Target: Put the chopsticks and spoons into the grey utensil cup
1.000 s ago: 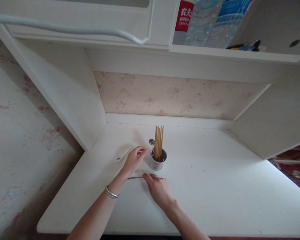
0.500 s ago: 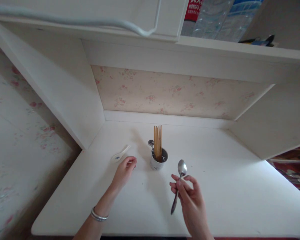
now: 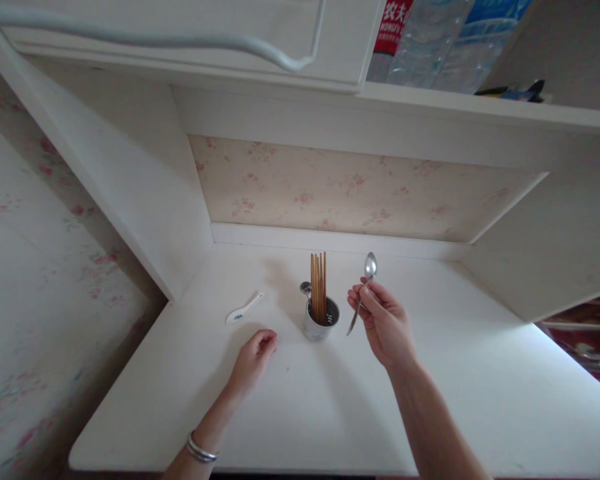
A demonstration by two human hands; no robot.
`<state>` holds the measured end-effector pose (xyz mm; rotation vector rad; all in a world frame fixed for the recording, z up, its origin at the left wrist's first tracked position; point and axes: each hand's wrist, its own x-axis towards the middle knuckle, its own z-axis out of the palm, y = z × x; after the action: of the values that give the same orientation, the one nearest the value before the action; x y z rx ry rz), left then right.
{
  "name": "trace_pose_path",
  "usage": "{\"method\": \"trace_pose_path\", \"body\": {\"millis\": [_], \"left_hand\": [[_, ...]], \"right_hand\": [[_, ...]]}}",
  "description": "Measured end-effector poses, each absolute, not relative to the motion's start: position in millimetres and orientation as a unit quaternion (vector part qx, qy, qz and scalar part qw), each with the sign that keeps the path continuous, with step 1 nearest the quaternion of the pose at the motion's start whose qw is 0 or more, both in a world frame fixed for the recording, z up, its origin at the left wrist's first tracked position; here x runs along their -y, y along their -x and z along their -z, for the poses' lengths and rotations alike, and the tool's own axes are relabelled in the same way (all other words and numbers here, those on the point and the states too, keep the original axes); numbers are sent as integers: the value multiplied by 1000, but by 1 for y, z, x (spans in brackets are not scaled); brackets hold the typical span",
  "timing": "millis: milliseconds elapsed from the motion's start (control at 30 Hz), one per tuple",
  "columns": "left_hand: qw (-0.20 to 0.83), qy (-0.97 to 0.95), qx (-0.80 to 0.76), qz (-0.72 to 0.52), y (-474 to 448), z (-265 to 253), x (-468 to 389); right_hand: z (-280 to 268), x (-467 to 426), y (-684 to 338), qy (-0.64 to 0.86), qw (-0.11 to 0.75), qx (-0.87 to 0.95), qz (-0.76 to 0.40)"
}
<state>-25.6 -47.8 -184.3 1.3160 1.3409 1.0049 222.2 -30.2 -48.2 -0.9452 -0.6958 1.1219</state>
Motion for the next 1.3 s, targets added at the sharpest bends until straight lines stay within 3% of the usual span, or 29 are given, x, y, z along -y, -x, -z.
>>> {"method": "trace_pose_path", "body": {"millis": [700, 967, 1300], "left_hand": [[471, -565, -550, -396, 27, 180, 52], [467, -566, -556, -389, 26, 177, 53], [470, -560, -555, -396, 27, 185, 51]], "right_hand": [[68, -3, -212, 471, 630, 361, -501], [91, -12, -205, 583, 608, 388, -373], [130, -4, -198, 556, 612, 362, -431]]}}
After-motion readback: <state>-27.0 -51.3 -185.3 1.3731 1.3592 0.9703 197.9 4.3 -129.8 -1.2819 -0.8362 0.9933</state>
